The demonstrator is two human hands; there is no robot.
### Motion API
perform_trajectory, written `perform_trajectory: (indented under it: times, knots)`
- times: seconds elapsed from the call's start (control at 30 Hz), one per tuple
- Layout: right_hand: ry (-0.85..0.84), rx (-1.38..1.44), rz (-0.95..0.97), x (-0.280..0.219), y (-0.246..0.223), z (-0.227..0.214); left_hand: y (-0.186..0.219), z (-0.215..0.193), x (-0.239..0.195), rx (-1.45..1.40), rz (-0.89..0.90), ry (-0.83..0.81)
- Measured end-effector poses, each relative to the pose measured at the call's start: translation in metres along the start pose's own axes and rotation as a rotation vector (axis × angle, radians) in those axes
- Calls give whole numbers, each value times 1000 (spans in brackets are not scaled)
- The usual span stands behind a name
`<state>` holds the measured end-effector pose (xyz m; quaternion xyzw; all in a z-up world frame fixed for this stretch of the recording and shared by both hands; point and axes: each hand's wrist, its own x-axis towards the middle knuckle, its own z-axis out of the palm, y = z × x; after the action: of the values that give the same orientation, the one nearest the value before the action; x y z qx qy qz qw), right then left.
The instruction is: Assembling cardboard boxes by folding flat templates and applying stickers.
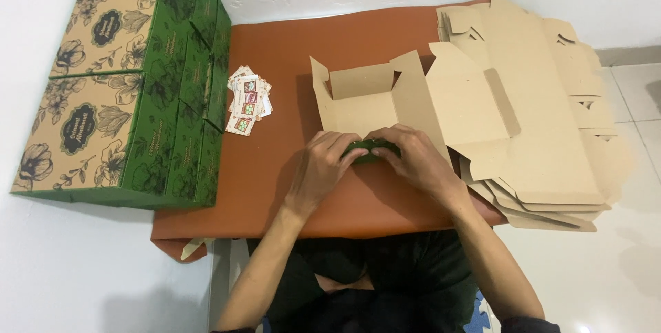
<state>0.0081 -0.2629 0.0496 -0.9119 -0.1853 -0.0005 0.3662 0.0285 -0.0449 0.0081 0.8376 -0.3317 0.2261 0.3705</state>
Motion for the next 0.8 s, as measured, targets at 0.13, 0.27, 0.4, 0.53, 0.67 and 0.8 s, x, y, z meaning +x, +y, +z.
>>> perform_trajectory:
  times: [0.13, 0.27, 0.4, 0.53, 0.67, 0.8]
  knots:
    - [-12, 3, 34, -2, -4, -2, -12, 6, -3, 12, 12, -11]
    - [59, 41, 35, -2, 0, 4, -26, 16, -8, -34, -7, -45]
    - [32, 54, 88, 0, -12, 0, -19, 11, -2, -21, -3, -67]
    - [1, 80, 118, -1, -9, -4, -12, 8, 4, -9, 13, -94]
    - [-60, 63, 146, 0, -14, -11, -17, 10, 4, 111, 25, -247]
    - [-86, 32, 160, 3, -11, -9, -25, 21, -2, 198, 32, -294]
